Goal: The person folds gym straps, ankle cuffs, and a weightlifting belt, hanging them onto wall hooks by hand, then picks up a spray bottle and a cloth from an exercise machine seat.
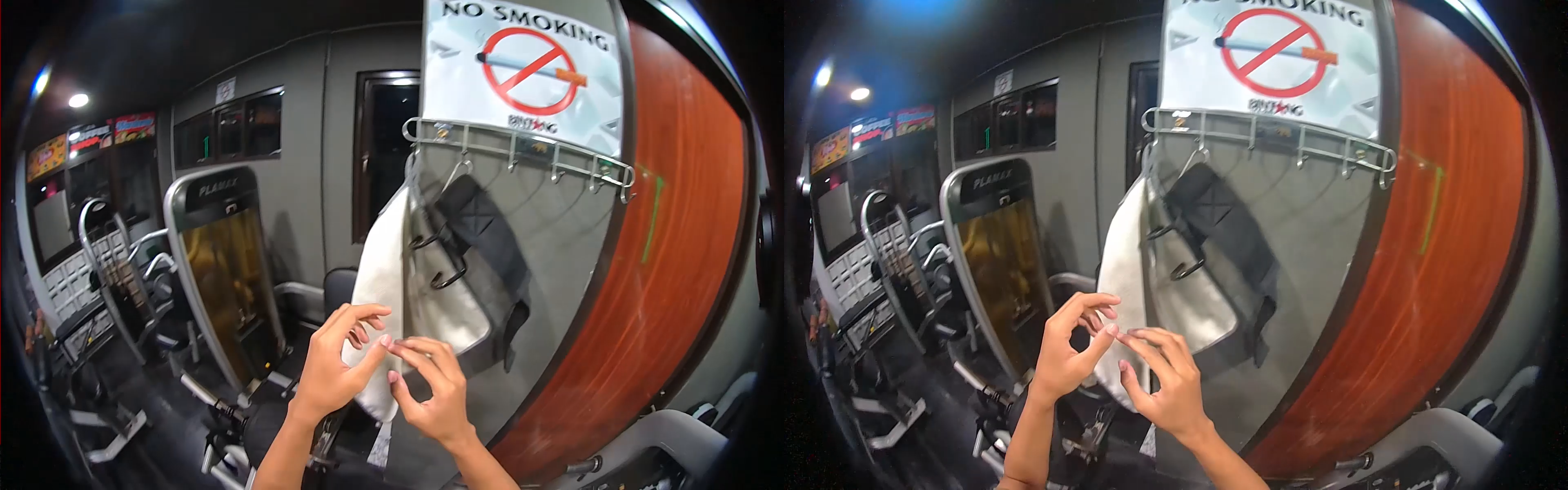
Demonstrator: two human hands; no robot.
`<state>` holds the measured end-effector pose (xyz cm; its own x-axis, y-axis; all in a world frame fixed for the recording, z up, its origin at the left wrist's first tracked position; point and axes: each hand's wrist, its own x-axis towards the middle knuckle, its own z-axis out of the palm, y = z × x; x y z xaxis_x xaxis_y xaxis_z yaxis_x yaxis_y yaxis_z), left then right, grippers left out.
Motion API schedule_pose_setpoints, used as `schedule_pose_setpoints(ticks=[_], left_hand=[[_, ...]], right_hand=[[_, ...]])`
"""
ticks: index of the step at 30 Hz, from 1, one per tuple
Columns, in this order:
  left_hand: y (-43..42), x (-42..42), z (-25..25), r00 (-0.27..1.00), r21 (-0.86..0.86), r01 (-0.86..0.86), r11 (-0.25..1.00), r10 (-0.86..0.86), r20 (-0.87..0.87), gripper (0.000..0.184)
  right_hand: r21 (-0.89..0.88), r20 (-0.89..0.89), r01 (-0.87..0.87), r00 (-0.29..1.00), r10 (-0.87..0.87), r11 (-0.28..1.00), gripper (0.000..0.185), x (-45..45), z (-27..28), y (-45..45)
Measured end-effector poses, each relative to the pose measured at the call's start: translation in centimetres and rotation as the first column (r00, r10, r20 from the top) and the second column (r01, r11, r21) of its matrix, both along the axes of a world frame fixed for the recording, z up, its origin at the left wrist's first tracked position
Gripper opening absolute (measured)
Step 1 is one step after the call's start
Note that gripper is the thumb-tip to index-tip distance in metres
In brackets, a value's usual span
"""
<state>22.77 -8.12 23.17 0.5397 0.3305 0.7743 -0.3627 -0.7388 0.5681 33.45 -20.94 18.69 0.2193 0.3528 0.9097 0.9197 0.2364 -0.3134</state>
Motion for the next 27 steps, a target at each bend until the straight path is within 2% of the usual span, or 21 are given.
schedule_pose_setpoints(ticks=[4, 8, 10, 21, 26, 27], left_hand=[[1.3, -3.7, -4.6, 0.991, -0.206, -0.032, 0.978, 0.004, -0.136, 0.03], [2.8, -7.1, -10.6, 0.986, -0.428, -0.042, 0.903, -0.032, -0.165, 0.027], [3.7, -8.9, -13.4, 0.983, -0.448, -0.073, 0.891, -0.011, -0.184, 0.026], [9.8, -21.5, -22.7, 0.91, -0.564, -0.387, 0.73, 0.203, -0.361, 0.024], [13.5, -26.1, -27.7, 0.886, -0.674, -0.457, 0.58, 0.232, -0.401, 0.026], [14.4, -26.9, -29.0, 0.885, -0.664, -0.457, 0.592, 0.227, -0.406, 0.026]], right_hand=[[-0.179, -0.291, -0.21, 0.945, 0.152, 0.961, 0.037, -3.0, -4.7, 1.4], [-0.292, -0.454, -0.352, 0.869, 0.195, 0.889, 0.041, -5.5, -9.6, 3.5], [-0.326, -0.531, -0.426, 0.821, 0.209, 0.844, 0.042, -6.7, -11.5, 4.9], [-0.408, -0.724, -0.669, 0.652, 0.226, 0.622, 0.04, -16.2, -17.9, 15.7], [-0.443, -0.707, -0.691, 0.661, 0.251, 0.572, 0.04, -20.0, -20.9, 21.5], [-0.473, -0.699, -0.687, 0.674, 0.24, 0.552, 0.039, -20.5, -21.4, 22.7]])
